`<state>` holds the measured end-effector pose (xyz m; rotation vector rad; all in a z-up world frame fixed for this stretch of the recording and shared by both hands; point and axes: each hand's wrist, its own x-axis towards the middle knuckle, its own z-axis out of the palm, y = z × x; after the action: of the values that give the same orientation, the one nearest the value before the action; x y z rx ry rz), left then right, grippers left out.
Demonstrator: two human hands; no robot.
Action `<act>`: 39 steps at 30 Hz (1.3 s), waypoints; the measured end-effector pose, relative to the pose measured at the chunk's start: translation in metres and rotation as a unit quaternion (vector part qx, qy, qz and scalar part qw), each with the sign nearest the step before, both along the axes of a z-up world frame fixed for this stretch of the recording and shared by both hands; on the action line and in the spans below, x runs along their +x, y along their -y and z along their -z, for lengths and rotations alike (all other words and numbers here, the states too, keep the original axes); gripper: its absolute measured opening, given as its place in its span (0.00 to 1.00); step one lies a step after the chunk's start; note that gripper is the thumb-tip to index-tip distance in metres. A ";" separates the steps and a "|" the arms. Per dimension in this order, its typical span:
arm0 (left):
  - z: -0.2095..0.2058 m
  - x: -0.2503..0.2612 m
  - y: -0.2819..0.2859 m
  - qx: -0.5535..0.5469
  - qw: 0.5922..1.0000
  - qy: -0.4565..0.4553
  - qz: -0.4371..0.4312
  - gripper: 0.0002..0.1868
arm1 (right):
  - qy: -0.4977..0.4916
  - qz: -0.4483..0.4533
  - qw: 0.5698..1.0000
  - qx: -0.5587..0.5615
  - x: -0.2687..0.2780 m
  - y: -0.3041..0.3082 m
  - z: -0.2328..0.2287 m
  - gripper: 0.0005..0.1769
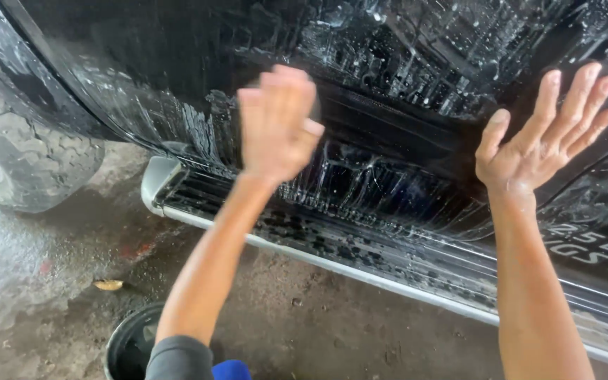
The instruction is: The person scrubs the side of a black SUV with a sponge and soapy water. They repeatedly dip the sponge into a bucket and clean the door panel and side step area.
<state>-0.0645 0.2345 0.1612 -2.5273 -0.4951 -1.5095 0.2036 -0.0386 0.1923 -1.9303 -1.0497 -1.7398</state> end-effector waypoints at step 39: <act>0.077 0.131 0.049 -0.061 0.931 0.359 0.030 0.29 | -0.051 -0.011 0.999 0.010 -0.014 0.000 -0.008 0.34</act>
<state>0.0669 0.1854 0.0839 -1.9996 -0.6099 -2.4863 0.1897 -0.0381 0.1998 -1.9651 -1.0096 -1.6147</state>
